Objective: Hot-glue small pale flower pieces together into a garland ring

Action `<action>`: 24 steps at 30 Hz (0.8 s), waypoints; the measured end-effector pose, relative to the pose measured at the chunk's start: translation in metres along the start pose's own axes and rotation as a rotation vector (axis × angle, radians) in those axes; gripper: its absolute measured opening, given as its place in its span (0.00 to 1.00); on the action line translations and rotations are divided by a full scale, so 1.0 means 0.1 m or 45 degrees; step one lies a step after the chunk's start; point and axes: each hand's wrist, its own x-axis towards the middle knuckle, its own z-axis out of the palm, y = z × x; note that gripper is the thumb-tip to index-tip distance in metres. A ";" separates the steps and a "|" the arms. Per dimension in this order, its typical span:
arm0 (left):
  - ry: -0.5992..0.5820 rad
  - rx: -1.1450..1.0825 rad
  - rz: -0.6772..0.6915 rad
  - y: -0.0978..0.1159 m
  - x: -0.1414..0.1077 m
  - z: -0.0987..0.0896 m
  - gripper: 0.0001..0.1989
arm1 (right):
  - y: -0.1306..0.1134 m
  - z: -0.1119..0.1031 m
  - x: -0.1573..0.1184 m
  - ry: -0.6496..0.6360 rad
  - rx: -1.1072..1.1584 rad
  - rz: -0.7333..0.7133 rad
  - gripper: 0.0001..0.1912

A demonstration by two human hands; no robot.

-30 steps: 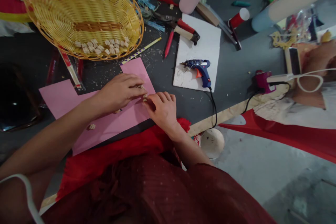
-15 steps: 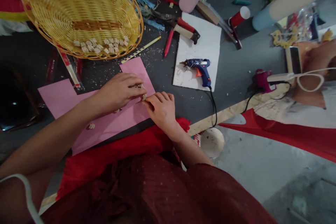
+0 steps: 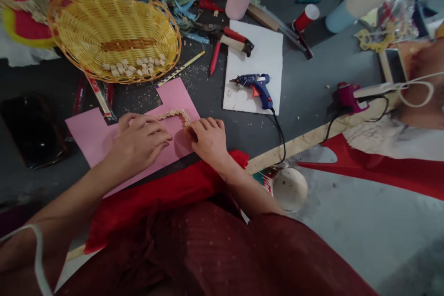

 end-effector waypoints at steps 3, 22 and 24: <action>0.002 0.011 -0.101 0.11 -0.10 0.02 0.11 | -0.01 0.00 0.01 0.014 0.009 -0.007 0.09; 0.305 0.132 -0.440 0.56 0.26 0.23 0.11 | 1.60 -0.78 0.04 0.322 -0.271 0.202 0.19; 0.289 0.141 -0.504 0.59 0.31 0.25 0.12 | 1.73 -0.77 0.06 0.249 -0.240 0.220 0.21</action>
